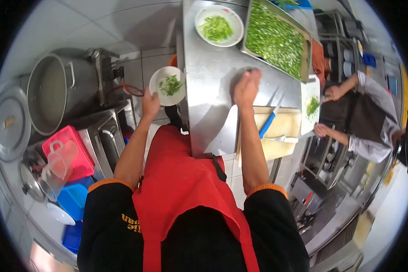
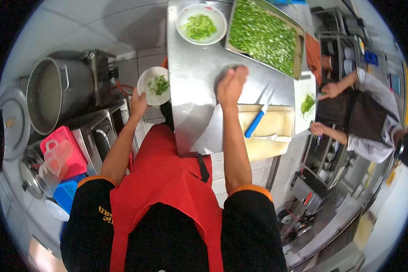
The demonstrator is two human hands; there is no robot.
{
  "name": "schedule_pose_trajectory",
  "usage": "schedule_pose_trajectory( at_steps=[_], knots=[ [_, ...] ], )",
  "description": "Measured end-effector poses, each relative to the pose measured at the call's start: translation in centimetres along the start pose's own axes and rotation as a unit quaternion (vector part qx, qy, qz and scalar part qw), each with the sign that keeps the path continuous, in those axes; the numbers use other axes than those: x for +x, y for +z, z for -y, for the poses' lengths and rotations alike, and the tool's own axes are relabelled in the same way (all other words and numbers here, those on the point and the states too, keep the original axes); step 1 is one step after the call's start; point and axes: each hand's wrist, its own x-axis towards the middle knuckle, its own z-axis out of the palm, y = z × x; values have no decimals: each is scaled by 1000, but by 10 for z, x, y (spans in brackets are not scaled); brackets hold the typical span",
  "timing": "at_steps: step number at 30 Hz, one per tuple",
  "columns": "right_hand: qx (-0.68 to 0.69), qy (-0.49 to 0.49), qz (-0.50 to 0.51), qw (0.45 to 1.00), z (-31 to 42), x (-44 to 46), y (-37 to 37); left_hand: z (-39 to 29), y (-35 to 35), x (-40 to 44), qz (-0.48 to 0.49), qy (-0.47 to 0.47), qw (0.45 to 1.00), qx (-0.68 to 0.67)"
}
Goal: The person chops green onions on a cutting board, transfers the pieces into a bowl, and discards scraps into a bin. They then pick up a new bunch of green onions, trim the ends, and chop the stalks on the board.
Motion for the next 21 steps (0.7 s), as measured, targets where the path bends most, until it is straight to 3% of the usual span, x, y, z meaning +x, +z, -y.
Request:
schedule_pose_trajectory(
  at_steps=[1,3,8,10,12,14,15,17,19,21],
  knots=[
    [-87,-61,-6,994,5,-3,9,25,-3,6,-11,30,999,40],
    [-28,-147,20,989,24,-15,21,30,-7,9,-16,75,993,87],
    [53,-250,75,964,80,-75,62,37,-3,6,-17,56,998,29],
    [77,-287,89,951,102,-91,71,18,-5,-1,-19,57,994,89],
    [124,-317,111,934,114,-101,75,10,-4,0,-8,38,998,-46],
    [136,-315,132,930,121,-105,81,-7,-7,-5,0,24,999,-33],
    [148,-316,162,923,123,-107,83,-1,-8,-1,-13,64,998,6],
    [168,-312,108,929,129,-108,80,11,-10,4,-21,112,992,51],
    [186,-312,51,930,137,-105,66,13,-13,2,-9,59,996,-60],
    [173,-248,128,944,133,-106,35,4,-21,-9,-13,104,993,-53]
  ],
)
